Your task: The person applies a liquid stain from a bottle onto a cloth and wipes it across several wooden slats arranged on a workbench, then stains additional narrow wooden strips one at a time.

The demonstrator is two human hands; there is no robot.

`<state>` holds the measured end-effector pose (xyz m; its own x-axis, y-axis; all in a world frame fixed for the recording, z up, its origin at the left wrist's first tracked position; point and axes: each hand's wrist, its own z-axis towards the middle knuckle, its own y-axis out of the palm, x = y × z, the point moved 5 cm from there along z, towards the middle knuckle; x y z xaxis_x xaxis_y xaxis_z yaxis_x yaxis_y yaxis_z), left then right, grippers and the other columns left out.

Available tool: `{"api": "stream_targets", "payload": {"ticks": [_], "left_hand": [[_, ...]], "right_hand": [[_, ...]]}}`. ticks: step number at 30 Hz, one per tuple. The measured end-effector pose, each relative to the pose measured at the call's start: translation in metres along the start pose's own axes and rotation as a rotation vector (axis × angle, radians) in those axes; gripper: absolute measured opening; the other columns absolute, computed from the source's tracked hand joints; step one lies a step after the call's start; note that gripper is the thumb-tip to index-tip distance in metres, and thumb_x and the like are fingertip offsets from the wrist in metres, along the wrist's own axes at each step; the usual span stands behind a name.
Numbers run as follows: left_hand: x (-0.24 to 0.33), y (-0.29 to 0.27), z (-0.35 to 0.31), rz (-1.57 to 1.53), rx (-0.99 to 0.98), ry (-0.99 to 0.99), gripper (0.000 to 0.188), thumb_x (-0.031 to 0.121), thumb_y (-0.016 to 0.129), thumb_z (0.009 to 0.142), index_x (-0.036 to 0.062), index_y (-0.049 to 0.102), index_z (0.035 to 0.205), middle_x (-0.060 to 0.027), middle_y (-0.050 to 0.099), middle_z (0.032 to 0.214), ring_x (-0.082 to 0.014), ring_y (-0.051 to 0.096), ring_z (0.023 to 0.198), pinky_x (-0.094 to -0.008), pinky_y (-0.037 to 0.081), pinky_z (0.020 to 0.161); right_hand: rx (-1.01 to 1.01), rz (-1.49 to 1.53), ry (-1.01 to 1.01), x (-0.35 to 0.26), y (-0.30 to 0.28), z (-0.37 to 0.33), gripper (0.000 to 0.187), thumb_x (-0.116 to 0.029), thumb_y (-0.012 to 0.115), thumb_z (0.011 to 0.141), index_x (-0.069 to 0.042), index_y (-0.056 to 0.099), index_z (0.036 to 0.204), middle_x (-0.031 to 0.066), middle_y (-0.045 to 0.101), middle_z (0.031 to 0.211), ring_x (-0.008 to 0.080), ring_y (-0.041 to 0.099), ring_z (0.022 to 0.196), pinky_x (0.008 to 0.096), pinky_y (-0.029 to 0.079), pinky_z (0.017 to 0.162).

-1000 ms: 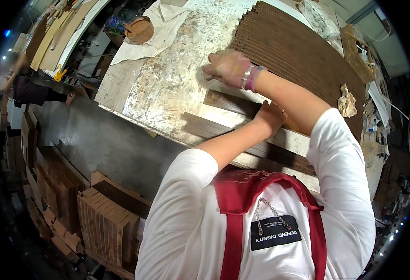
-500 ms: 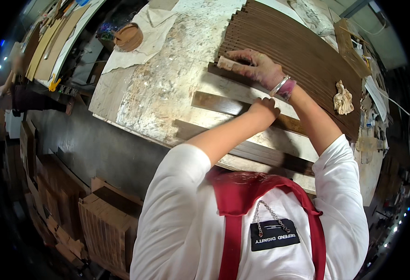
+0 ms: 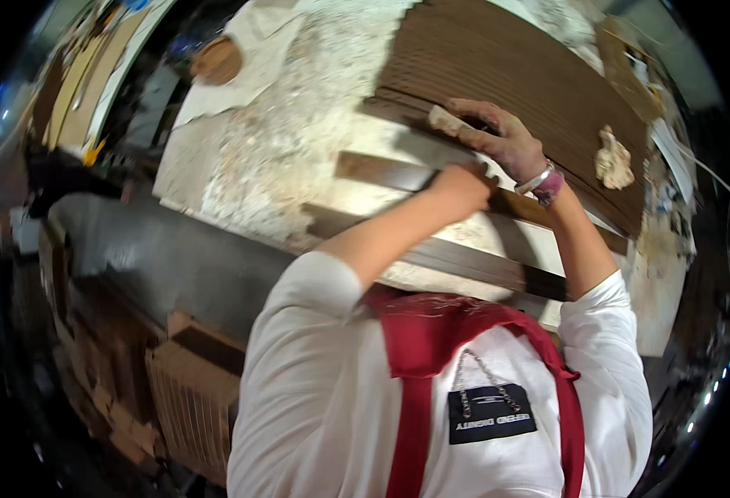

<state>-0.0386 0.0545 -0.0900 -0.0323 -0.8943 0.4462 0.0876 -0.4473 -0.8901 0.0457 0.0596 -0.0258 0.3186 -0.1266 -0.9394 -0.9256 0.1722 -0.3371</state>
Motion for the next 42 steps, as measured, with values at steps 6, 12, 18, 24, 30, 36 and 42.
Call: {"api": "stream_targets", "payload": {"ticks": [6,12,18,24,30,36,42], "left_hand": [[-0.015,-0.069,0.062,-0.204,0.245,-0.042,0.026,0.018,0.062,0.087,0.0053,0.065,0.109,-0.0133,0.064,0.106,-0.0321,0.061,0.098,-0.0410,0.049,0.084],[0.091,-0.031,0.236,-0.210,0.287,0.207,0.044,0.035,0.062,0.089,0.0142,0.056,0.127,-0.0124,0.056,0.127,-0.0348,0.054,0.115,-0.0463,0.047,0.092],[0.144,0.089,0.349,0.084,0.119,0.046,0.053,0.048,0.061,0.088,0.0258,0.051,0.135,-0.0105,0.038,0.149,-0.0369,0.022,0.142,-0.0689,0.029,0.101],[0.144,0.025,0.314,-0.200,0.339,0.252,0.014,0.015,0.063,0.087,0.0050,0.068,0.096,-0.0117,0.064,0.099,-0.0345,0.057,0.094,-0.0398,0.046,0.083],[0.113,-0.012,0.093,-0.055,0.121,0.402,0.028,0.005,0.071,0.073,0.0071,0.061,0.100,-0.0125,0.059,0.111,-0.0345,0.057,0.102,-0.0430,0.047,0.085],[-0.026,-0.038,-0.053,0.149,0.123,-0.135,0.030,0.006,0.066,0.075,0.0065,0.058,0.104,-0.0174,0.050,0.125,-0.0387,0.050,0.115,-0.0448,0.046,0.092],[-0.163,-0.093,-0.169,0.433,0.210,-0.506,0.029,0.008,0.059,0.084,0.0058,0.058,0.113,-0.0184,0.050,0.128,-0.0394,0.046,0.119,-0.0465,0.043,0.099]], "right_hand": [[0.884,0.515,0.124,0.064,-0.160,-0.173,0.050,-0.018,0.062,0.087,0.003,0.050,0.130,0.0096,0.062,0.114,0.0185,0.060,0.101,0.0298,0.048,0.088],[1.257,0.589,0.118,0.093,-0.171,-0.372,0.060,-0.033,0.067,0.085,-0.001,0.049,0.132,0.0074,0.060,0.114,0.0160,0.059,0.097,0.0321,0.051,0.082],[1.374,0.658,0.102,0.109,-0.164,-0.475,0.046,-0.025,0.061,0.093,0.002,0.049,0.129,0.0093,0.060,0.113,0.0206,0.061,0.098,0.0332,0.052,0.083],[1.149,0.311,0.328,0.100,-0.187,-0.472,0.076,-0.048,0.066,0.078,0.006,0.052,0.129,0.0086,0.058,0.123,0.0177,0.059,0.104,0.0285,0.045,0.093],[0.571,0.340,0.399,0.112,-0.187,-0.314,0.045,-0.023,0.065,0.091,0.001,0.056,0.128,0.0072,0.064,0.115,0.0127,0.057,0.100,0.0269,0.046,0.091],[0.214,0.015,0.424,0.163,-0.176,-0.232,0.042,-0.026,0.064,0.089,-0.001,0.059,0.123,0.0048,0.061,0.114,0.0128,0.054,0.105,0.0279,0.042,0.094],[0.289,0.154,0.483,0.177,-0.175,-0.239,0.038,-0.021,0.063,0.088,-0.004,0.059,0.122,0.0020,0.060,0.112,0.0116,0.053,0.103,0.0263,0.041,0.093]]}}
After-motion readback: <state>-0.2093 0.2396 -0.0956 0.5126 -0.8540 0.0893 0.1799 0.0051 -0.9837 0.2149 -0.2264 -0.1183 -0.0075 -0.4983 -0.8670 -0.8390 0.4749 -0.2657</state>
